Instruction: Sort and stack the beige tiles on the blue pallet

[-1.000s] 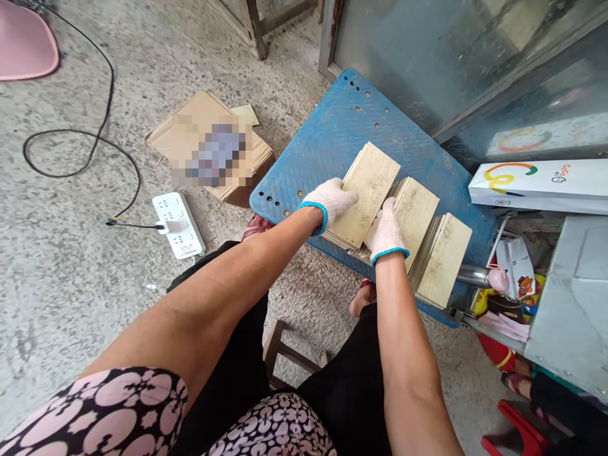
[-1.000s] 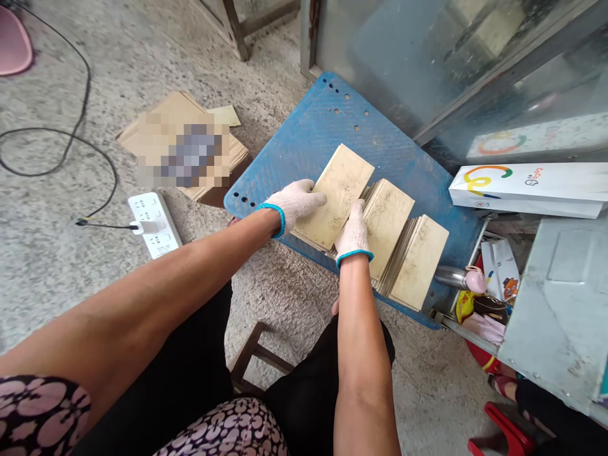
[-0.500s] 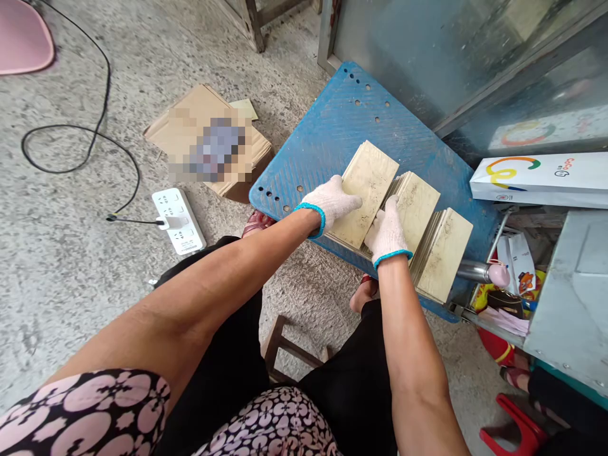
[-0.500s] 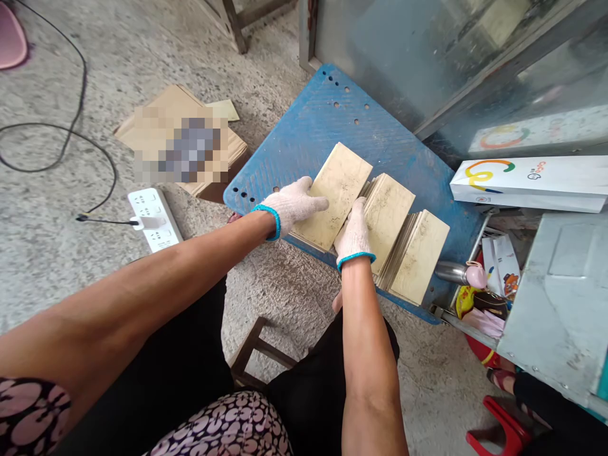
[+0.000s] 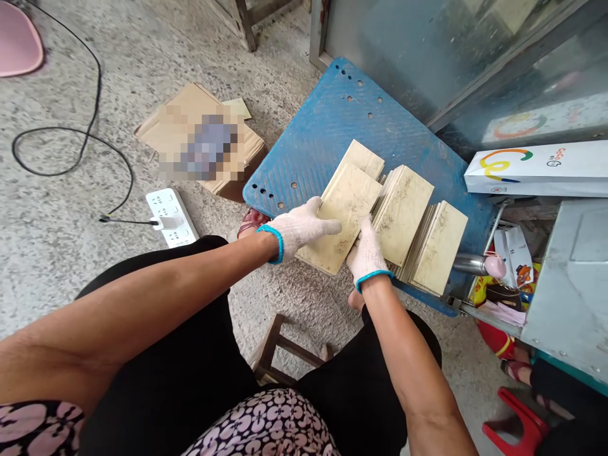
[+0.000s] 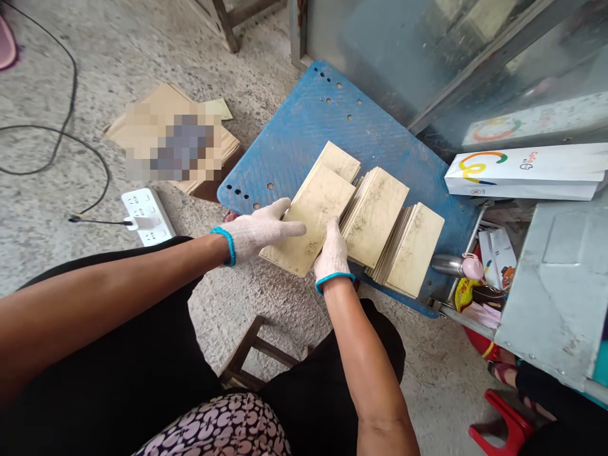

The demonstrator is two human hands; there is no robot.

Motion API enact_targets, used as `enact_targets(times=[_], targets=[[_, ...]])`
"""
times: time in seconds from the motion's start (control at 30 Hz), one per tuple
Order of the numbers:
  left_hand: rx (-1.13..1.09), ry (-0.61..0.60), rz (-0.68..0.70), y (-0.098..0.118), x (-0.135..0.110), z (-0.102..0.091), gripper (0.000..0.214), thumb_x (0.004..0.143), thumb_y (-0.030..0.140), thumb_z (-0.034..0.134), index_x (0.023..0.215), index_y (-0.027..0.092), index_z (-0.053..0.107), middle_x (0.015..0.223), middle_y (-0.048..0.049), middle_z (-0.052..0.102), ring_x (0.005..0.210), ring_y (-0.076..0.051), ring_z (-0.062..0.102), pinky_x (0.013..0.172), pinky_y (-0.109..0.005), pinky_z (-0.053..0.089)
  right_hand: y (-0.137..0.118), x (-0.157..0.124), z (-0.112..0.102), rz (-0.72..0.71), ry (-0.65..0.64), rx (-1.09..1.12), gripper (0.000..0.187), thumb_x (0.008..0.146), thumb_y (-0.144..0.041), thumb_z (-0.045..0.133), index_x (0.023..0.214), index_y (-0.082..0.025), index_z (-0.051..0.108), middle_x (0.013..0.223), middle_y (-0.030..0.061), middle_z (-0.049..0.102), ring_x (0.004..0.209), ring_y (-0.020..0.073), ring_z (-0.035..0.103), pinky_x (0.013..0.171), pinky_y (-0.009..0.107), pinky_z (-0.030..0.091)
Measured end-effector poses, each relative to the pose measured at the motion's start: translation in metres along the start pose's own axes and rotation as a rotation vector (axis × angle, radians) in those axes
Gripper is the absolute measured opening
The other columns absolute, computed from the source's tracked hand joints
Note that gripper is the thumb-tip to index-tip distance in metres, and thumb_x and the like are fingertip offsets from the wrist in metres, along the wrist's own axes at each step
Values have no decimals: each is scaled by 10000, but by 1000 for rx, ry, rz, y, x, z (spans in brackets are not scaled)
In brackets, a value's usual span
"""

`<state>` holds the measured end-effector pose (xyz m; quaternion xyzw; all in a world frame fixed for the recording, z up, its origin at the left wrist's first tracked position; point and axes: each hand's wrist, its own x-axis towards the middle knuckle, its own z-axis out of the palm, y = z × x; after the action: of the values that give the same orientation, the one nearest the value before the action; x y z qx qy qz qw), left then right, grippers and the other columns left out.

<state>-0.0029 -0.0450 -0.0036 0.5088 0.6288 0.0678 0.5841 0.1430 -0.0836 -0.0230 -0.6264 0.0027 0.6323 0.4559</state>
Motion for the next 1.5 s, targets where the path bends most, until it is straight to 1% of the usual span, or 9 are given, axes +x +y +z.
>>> enact_targets(times=[0.13, 0.33, 0.47, 0.6, 0.73, 0.83, 1.07, 1.23, 1.5], targets=[[48, 16, -29, -10, 5, 0, 506, 700, 496, 693, 1114, 228, 578, 1014, -99, 689, 864, -280, 620, 694, -339, 456, 10, 8, -3, 57, 34, -3, 474, 978, -516, 468, 1287, -192, 625, 1060, 80, 757, 958, 231, 712, 924, 440, 588], [277, -12, -183, -4, 8, -6, 535, 757, 599, 600, 1101, 192, 559, 1051, -146, 664, 886, -288, 633, 691, -346, 450, 12, 6, -5, 77, 96, -15, 389, 967, -457, 534, 1195, -165, 653, 1059, 80, 756, 961, 211, 714, 928, 398, 586], [292, -63, -185, -8, 9, -12, 599, 686, 618, 683, 1095, 193, 579, 1093, -155, 671, 938, -313, 645, 705, -353, 479, 14, -4, -4, 142, 111, 33, 371, 982, -429, 516, 1234, -180, 628, 1075, 74, 755, 958, 205, 717, 917, 392, 590], [46, -133, -213, -25, 8, -13, 626, 632, 546, 770, 1115, 195, 582, 1120, -140, 698, 983, -310, 669, 704, -337, 529, 21, -13, -12, 171, 47, -8, 407, 953, -490, 557, 1241, -213, 637, 1112, 60, 749, 985, 218, 713, 930, 406, 581], [-291, -313, -250, -34, 2, -13, 513, 595, 381, 810, 1028, 175, 626, 1068, -116, 736, 951, -281, 706, 719, -320, 561, 23, -19, -19, 213, -39, -42, 477, 959, -536, 524, 1308, -223, 609, 1104, 67, 750, 1038, 226, 703, 959, 418, 561], [-363, -376, -246, -32, 1, -15, 420, 587, 310, 798, 955, 159, 665, 1024, -105, 752, 924, -280, 716, 727, -324, 569, 21, -16, -20, 265, -39, -27, 523, 969, -558, 487, 1350, -212, 577, 1090, 88, 753, 1058, 235, 700, 972, 439, 554], [-82, -346, -164, -32, 7, -16, 377, 572, 311, 792, 910, 157, 722, 1008, -83, 759, 958, -288, 710, 738, -311, 556, 25, -3, -25, 246, -82, 40, 524, 966, -579, 458, 1294, -206, 623, 1112, 94, 749, 1120, 235, 677, 1039, 456, 520], [-146, -409, -154, -36, 11, -17, 440, 565, 367, 805, 934, 149, 708, 1021, -99, 756, 933, -291, 712, 700, -306, 561, 31, 3, -27, 224, -75, 49, 539, 944, -607, 491, 1269, -207, 649, 1120, 94, 748, 1135, 240, 669, 1054, 461, 511], [-17, -409, -132, -28, 4, -14, 490, 629, 396, 781, 1063, 173, 726, 1060, -85, 746, 962, -272, 688, 728, -296, 543, 38, 4, -25, 158, -25, 4, 662, 902, -711, 472, 1283, -200, 650, 1106, 102, 747, 1142, 259, 663, 1038, 476, 515]])
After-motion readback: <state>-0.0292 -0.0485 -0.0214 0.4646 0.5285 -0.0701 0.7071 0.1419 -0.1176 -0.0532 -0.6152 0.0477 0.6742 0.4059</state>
